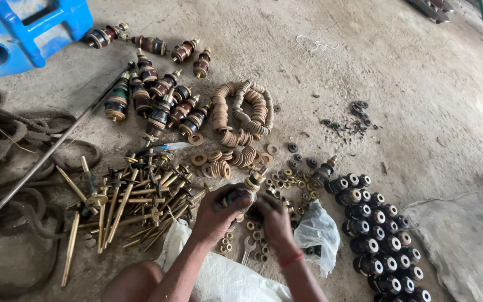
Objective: The person sits on the floor and assembles small brass and dark cylindrical components by hand. They pick up brass rods and dark parts, fit them together, and place the assembled units into a growing pile on the floor.
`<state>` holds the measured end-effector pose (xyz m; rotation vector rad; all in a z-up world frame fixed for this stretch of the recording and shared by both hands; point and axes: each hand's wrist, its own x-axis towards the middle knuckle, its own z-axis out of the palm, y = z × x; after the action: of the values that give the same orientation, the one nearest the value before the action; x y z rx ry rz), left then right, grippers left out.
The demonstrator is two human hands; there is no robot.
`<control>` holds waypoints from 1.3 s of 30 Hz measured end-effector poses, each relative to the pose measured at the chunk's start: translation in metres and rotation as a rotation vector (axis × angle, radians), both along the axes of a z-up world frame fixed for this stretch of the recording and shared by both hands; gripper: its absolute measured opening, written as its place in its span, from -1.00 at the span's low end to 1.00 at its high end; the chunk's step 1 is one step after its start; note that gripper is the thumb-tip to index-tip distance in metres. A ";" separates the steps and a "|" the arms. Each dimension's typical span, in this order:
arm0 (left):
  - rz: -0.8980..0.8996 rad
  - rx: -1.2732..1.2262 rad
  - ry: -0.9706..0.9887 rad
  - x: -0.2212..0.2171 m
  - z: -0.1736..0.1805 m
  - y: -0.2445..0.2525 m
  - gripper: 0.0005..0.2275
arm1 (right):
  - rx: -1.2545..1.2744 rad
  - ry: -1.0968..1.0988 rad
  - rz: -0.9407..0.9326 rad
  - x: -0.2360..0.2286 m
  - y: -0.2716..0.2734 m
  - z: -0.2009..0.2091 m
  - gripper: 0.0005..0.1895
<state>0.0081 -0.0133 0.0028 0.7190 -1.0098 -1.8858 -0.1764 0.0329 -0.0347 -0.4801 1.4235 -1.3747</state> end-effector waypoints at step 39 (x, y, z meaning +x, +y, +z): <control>-0.161 -0.133 -0.130 0.002 0.020 0.009 -0.58 | -0.195 0.841 0.212 -0.011 0.018 0.159 -0.77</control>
<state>0.0106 -0.0044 0.0227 0.7062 -1.2969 -1.9062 -0.1871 0.0504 0.1239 -1.4150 1.8200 -1.1823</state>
